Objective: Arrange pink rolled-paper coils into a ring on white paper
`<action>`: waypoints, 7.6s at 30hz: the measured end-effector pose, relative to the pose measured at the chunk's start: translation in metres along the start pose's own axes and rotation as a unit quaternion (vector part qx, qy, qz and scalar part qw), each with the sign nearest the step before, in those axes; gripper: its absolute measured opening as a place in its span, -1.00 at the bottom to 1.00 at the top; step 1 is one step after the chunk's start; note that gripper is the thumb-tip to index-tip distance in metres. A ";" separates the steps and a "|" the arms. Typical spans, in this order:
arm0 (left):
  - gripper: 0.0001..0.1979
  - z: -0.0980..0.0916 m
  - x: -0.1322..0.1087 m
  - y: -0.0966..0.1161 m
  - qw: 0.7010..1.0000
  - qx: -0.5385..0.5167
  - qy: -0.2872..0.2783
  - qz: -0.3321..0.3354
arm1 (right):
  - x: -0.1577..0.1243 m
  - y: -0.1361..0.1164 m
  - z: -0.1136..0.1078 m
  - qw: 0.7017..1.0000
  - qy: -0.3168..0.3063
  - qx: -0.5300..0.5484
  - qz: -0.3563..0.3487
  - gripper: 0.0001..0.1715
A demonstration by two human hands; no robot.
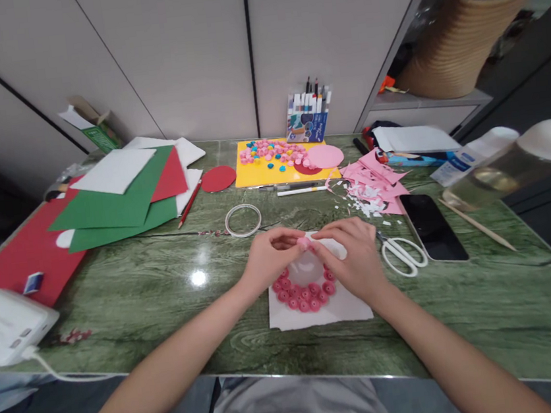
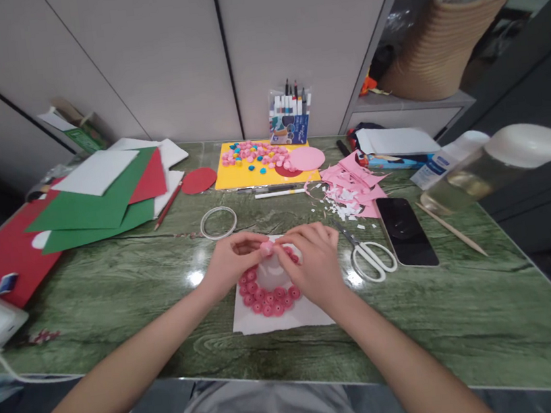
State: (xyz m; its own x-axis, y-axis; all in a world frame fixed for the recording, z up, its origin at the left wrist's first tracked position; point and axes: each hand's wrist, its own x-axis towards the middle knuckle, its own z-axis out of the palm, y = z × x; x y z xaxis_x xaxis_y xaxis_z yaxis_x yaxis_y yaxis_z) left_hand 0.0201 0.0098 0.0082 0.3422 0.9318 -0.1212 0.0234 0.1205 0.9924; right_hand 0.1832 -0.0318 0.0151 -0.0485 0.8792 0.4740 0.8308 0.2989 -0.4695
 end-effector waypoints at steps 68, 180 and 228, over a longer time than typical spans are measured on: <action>-0.76 -0.012 0.005 0.006 0.989 -0.104 -0.101 -0.014 | 0.007 0.017 0.001 0.997 -0.033 0.069 0.029 -0.83; -0.74 0.007 -0.012 0.006 0.999 -0.040 0.015 0.033 | -0.003 0.003 0.003 0.990 0.041 -0.001 -0.135 -0.91; -0.77 0.006 -0.005 -0.004 0.998 0.011 0.018 0.057 | 0.003 0.002 -0.006 0.997 -0.074 0.007 -0.033 -0.83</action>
State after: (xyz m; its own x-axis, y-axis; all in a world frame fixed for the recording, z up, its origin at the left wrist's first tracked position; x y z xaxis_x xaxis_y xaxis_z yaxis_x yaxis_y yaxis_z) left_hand 0.0236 0.0025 0.0052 0.3098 0.9508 -0.0068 0.0068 0.0049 1.0000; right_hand 0.1884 -0.0308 0.0204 -0.1856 0.9022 0.3893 0.8148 0.3628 -0.4522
